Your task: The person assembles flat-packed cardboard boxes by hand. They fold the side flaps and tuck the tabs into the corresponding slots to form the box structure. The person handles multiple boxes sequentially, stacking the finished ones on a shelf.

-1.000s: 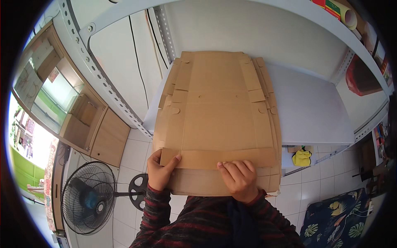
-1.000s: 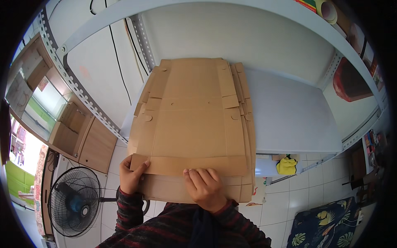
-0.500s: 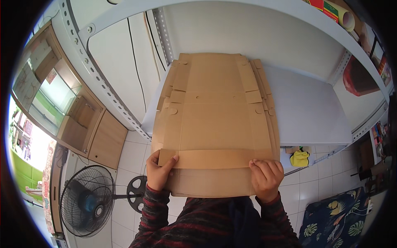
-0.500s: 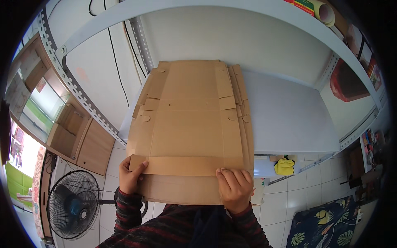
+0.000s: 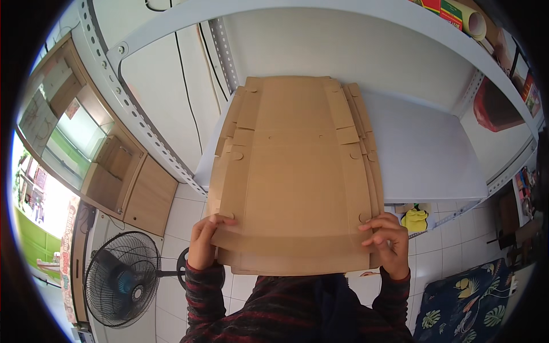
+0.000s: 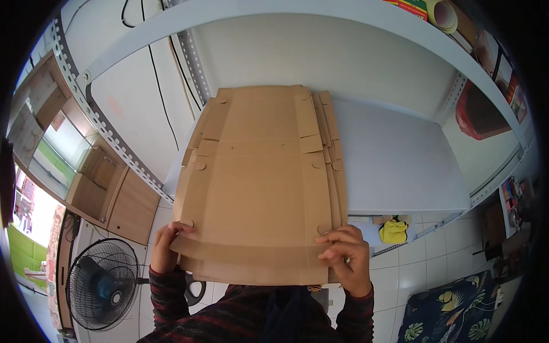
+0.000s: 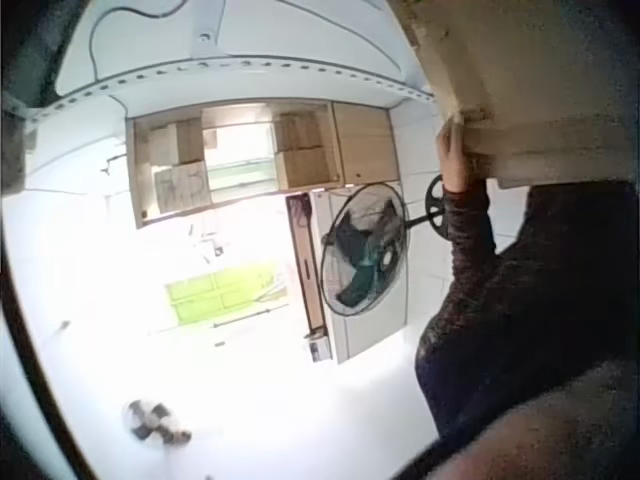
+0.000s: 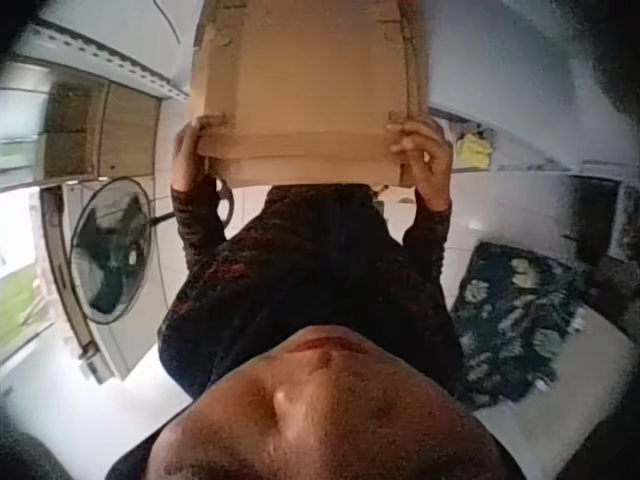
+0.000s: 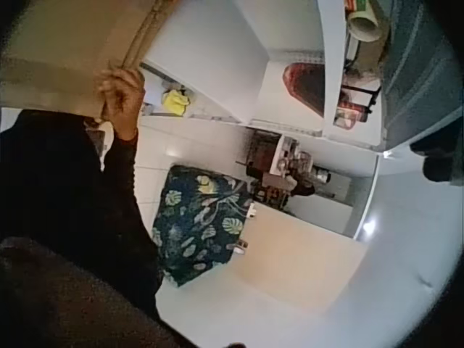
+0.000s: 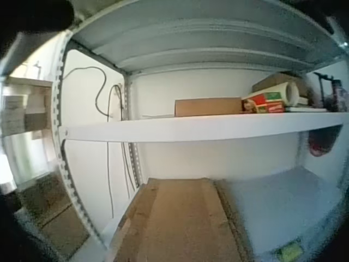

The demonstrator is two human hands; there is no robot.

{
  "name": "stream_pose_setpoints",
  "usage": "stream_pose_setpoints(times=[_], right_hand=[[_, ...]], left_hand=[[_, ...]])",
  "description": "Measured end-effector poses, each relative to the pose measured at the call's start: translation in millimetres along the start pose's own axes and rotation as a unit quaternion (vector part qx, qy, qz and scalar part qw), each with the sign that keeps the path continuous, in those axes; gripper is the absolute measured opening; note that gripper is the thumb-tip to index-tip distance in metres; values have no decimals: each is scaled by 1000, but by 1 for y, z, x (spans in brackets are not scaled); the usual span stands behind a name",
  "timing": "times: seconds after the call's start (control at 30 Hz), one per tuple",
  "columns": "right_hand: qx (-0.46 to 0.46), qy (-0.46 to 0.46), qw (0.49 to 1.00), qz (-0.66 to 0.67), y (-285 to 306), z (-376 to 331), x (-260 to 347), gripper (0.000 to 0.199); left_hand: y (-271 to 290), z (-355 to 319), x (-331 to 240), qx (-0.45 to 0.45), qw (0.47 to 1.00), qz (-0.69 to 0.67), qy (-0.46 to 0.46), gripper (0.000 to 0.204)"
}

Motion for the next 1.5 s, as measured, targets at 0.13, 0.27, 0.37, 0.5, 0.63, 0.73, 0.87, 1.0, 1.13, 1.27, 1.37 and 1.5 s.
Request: stream_pose_setpoints(times=[0.13,0.27,0.37,0.5,0.63,0.73,0.87,1.0,1.13,1.27,1.37,1.5], right_hand=[[4,-7,1000,-16,-3,-8,-7,23],[-113,-102,988,-15,11,-1,-16,29],[-97,-78,991,-44,8,5,-23,40],[-85,-145,984,59,3,5,-40,52],[-59,-196,968,145,5,10,-31,67],[-61,-163,970,172,7,10,-22,77],[-68,-186,933,301,-1,9,-25,83],[-31,-232,912,338,-11,15,-28,90],[17,-200,938,284,-20,21,-23,94],[102,-150,961,210,-39,21,-3,95],[180,-118,971,109,-48,22,13,93],[210,-71,975,7,-56,18,7,101]], left_hand=[[-1,2,-6,6,999,29,-28,41],[4,11,0,22,984,-146,97,44],[3,23,-5,46,996,-27,71,43],[-11,32,-6,84,995,35,48,44],[-10,34,-7,68,991,-79,84,45],[-11,22,-12,85,990,-72,88,46],[-14,13,-19,126,990,49,33,54],[-22,9,-33,132,974,169,-80,64],[-43,3,-49,138,956,229,-118,70],[-70,-7,-59,198,915,274,-222,66],[-80,-7,-47,239,881,322,-252,68],[-91,-12,-39,236,840,405,-273,69]])
Point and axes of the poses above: each hand's wrist, its own z-axis towards the middle knuckle, its own y-axis out of the back of the hand, x = y × z, the point moved 9 cm from there along z, towards the middle knuckle, and after that the axes turned 15 degrees about -x, right-handed, at the moved point
